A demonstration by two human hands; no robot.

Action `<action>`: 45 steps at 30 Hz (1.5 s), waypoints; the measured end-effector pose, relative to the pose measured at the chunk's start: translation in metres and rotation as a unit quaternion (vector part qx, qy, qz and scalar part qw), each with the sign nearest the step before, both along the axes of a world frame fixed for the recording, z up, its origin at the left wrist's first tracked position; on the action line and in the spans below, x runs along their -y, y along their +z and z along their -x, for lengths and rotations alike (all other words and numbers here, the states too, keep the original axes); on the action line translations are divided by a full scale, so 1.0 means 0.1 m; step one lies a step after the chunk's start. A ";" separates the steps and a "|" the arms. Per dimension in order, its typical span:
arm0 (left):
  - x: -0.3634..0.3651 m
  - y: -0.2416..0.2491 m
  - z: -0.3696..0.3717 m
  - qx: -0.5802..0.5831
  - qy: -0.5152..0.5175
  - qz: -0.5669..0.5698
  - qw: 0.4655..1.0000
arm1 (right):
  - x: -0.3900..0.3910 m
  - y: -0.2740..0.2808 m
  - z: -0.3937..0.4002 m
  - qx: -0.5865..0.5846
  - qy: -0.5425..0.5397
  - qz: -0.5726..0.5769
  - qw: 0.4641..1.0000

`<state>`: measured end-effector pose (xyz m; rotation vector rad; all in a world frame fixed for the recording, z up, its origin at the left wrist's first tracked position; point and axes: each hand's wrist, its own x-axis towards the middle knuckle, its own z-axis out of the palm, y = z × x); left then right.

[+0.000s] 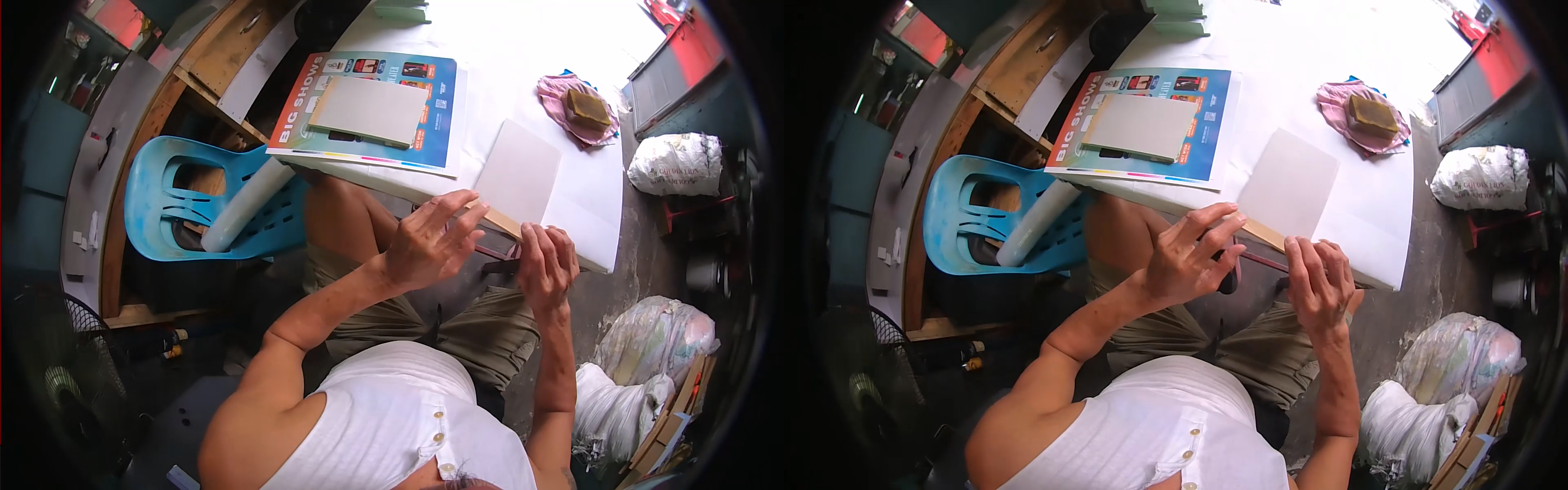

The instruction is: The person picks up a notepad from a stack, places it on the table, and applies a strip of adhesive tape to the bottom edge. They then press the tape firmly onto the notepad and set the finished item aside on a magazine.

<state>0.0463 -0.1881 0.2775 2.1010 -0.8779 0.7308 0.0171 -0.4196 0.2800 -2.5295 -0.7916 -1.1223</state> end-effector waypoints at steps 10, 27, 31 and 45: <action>0.39 0.08 -0.16 0.159 -0.083 -0.105 0.978 | 0.10 0.13 0.06 0.009 0.081 -0.016 0.997; -1.11 1.44 -1.34 -0.006 -0.072 0.092 0.993 | -0.66 0.91 -1.22 0.046 0.027 -0.147 0.988; -1.72 1.29 -1.48 -0.015 0.003 0.062 0.998 | -1.19 0.90 -1.42 0.087 0.039 -0.093 0.991; -1.98 0.37 -1.08 -0.166 0.217 -0.065 0.960 | -1.41 0.16 -1.19 -0.234 0.045 -0.099 0.966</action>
